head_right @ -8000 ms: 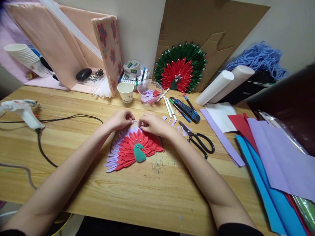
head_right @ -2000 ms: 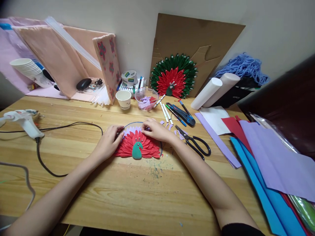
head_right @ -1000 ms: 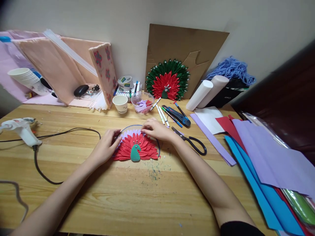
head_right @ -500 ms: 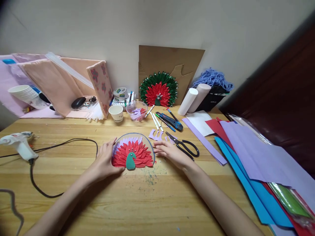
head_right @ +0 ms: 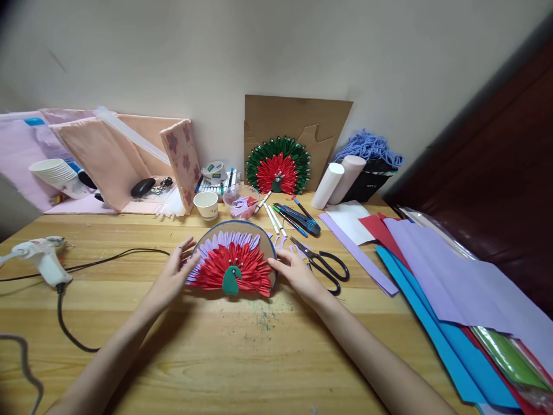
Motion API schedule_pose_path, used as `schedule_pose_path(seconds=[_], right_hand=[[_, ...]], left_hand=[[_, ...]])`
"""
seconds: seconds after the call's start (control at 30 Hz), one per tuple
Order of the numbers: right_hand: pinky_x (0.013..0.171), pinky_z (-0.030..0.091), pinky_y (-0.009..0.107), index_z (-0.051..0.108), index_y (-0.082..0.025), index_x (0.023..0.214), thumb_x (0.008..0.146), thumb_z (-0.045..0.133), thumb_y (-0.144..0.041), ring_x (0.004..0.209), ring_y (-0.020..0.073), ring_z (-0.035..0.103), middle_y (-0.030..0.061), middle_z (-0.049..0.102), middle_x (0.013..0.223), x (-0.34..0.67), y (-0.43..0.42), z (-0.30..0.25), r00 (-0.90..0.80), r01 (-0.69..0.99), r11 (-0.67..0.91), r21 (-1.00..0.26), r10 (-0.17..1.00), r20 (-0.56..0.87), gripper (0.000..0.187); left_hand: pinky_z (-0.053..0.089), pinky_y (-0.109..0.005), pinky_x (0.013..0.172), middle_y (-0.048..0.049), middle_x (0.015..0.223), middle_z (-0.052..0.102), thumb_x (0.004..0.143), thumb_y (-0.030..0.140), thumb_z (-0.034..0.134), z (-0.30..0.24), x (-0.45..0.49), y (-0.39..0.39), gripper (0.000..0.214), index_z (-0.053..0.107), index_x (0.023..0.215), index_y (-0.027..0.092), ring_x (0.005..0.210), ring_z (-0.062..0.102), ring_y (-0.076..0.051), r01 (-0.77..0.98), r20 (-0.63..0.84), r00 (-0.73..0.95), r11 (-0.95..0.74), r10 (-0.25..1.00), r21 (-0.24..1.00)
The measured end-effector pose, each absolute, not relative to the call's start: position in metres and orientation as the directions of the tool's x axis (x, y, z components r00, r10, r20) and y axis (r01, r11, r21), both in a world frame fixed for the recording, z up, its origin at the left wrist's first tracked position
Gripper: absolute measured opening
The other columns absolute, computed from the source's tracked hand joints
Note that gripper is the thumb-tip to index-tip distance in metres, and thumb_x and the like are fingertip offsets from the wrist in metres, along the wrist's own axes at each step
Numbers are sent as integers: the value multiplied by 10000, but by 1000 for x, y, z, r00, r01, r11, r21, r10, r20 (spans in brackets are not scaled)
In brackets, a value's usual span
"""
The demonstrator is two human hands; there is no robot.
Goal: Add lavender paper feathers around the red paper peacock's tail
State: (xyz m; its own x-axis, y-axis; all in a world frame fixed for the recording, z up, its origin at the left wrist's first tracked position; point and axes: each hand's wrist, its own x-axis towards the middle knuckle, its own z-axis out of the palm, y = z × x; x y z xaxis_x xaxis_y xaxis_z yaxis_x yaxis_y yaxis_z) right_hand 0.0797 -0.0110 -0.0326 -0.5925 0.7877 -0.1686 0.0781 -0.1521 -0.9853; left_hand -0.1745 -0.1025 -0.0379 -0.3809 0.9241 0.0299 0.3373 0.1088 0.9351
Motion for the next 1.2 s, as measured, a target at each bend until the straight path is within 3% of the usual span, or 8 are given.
schedule_pose_path(seconds=[0.1,0.27,0.37,0.57,0.73,0.9,1.07,1.2], right_hand=[[779,436,312,607,-182,874,744,609,-416,834,185,572,34,630,881,74,-9,-34,-581,61,-87,-994,807,-106,267],[775,427,300,583,-192,807,782,563,-404,821,181,558,12,607,820,61,-3,-31,-549,89,59,-994,836,0,214],[756,419,284,576,-185,785,776,566,-419,803,175,551,11,599,808,55,7,-27,-543,137,153,-979,838,54,234],[686,425,263,591,-184,817,758,574,-462,741,157,553,0,582,769,57,31,-32,-580,168,165,-972,813,38,284],[673,458,263,597,-180,846,754,545,-539,768,152,576,23,599,819,63,31,-35,-608,135,-66,-989,782,-135,375],[550,478,261,574,-160,802,702,610,-542,616,140,579,16,579,692,67,24,-35,-743,173,-158,-972,627,-235,397],[601,442,224,599,-146,834,700,654,-441,664,102,544,7,564,744,77,38,-33,-705,172,17,-985,700,-111,328],[494,375,207,608,-137,883,638,711,-365,558,89,504,-10,565,676,94,55,-27,-645,310,142,-940,758,-99,351]], left_hand=[[441,-305,801,-99,1006,638,750,533,496,-33,-183,-99,450,623,930,141,951,566,-231,-9,-171,-449,187,877,982],[434,-224,607,-12,663,653,651,461,642,-18,-186,-102,321,632,692,143,602,554,-137,-311,-280,-403,158,871,937],[410,-207,561,12,591,619,630,444,665,-11,-186,-103,302,628,649,145,547,520,-117,-310,-254,-421,125,871,942],[364,-186,508,6,630,613,622,421,694,-18,-188,-102,300,638,703,137,536,503,-99,-205,-228,-355,162,907,965],[332,-174,458,15,594,600,636,389,697,-26,-186,-101,272,640,706,132,479,473,-80,-229,-262,-323,194,909,954],[450,-221,621,-23,705,664,585,298,733,-24,-188,-100,238,659,733,127,648,589,-133,-394,-268,-381,107,885,913],[407,-193,477,15,644,643,593,263,704,-25,-197,-98,210,640,745,133,526,549,-99,-472,-335,-469,89,818,877],[394,-193,463,15,623,631,579,258,684,-28,-199,-98,210,623,731,128,516,548,-104,-455,-351,-504,103,789,885]])
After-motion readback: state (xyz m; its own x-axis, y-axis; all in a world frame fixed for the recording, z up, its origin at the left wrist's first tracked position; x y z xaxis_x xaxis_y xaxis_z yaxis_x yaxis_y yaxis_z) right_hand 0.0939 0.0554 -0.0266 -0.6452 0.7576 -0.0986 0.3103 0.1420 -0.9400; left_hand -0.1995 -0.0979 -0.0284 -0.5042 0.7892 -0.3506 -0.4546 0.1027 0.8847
